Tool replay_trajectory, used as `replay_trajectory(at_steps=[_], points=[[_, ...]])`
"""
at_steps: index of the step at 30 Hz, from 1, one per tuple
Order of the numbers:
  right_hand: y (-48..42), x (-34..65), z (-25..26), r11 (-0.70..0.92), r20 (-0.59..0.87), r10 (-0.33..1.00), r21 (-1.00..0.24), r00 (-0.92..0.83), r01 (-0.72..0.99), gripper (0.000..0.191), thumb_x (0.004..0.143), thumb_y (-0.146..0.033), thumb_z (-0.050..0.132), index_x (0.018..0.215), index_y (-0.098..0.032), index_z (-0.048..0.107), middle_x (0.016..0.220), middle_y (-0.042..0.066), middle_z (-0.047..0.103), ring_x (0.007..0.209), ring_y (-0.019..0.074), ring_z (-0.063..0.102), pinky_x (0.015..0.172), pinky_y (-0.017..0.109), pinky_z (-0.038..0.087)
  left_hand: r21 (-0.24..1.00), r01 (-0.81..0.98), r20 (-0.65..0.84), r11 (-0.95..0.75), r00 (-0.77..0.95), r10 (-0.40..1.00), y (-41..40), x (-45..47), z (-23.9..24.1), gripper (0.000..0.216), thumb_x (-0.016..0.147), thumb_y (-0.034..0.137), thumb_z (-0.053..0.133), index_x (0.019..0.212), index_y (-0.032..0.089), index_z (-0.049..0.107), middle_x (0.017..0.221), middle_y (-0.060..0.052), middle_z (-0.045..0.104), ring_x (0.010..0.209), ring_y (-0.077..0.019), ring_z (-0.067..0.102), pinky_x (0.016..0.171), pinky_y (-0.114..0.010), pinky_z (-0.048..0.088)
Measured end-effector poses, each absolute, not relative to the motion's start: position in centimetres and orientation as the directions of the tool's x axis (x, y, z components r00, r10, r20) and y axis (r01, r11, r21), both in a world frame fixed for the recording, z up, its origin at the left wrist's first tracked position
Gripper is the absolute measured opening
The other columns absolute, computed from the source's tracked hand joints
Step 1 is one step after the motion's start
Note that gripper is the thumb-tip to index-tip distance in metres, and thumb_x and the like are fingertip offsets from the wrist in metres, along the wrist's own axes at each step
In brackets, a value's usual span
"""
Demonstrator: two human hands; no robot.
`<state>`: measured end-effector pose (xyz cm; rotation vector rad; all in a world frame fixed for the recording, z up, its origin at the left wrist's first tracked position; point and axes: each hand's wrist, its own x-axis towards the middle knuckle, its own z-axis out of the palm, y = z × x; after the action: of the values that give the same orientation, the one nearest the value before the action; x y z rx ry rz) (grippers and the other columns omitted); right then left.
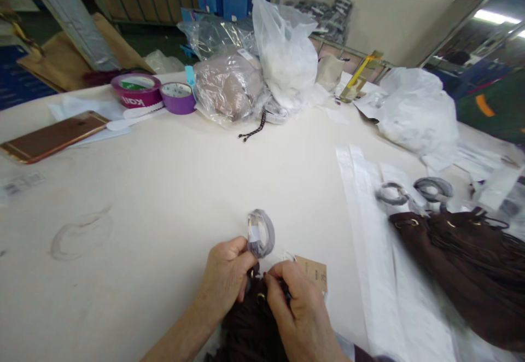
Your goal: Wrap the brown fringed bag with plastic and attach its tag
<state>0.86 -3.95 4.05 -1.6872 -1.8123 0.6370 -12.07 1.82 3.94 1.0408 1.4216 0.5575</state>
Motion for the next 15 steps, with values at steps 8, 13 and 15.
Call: replay_trajectory(at_steps=[8, 13, 15], points=[[-4.09, 0.93, 4.07, 0.193, 0.201, 0.976, -0.644, -0.079, 0.74, 0.014, 0.084, -0.012, 0.045, 0.073, -0.02, 0.047, 0.065, 0.0, 0.054, 0.062, 0.0134, 0.052, 0.053, 0.023, 0.038, 0.853, 0.242, -0.505, 0.462, 0.164, 0.847, 2.07, -12.07, 4.09, 0.021, 0.065, 0.032, 0.044, 0.049, 0.019, 0.042, 0.027, 0.007, 0.036, 0.023, -0.0065, 0.031, 0.029, -0.017, 0.016], [-3.99, 0.76, 3.98, 0.228, 0.208, 0.97, -0.622, -0.122, 0.749, 0.015, 0.083, -0.009, 0.044, 0.073, -0.019, 0.046, 0.068, 0.0, 0.054, 0.064, 0.0138, 0.052, 0.056, 0.024, 0.039, 0.854, 0.235, -0.507, 0.464, 0.177, 0.843, 2.03, -11.99, 4.18, 0.023, 0.067, 0.034, 0.045, 0.049, 0.019, 0.042, 0.028, 0.007, 0.035, 0.023, -0.0065, 0.031, 0.029, -0.017, 0.016], [-4.03, 0.66, 3.79, 0.24, 0.216, 0.967, -0.612, -0.132, 0.754, 0.015, 0.083, -0.008, 0.044, 0.073, -0.019, 0.046, 0.069, 0.001, 0.053, 0.065, 0.0143, 0.052, 0.058, 0.025, 0.039, 0.856, 0.229, -0.505, 0.464, 0.18, 0.844, 2.05, -11.96, 4.23, 0.023, 0.066, 0.034, 0.045, 0.049, 0.019, 0.042, 0.028, 0.007, 0.035, 0.023, -0.0065, 0.031, 0.029, -0.017, 0.016]])
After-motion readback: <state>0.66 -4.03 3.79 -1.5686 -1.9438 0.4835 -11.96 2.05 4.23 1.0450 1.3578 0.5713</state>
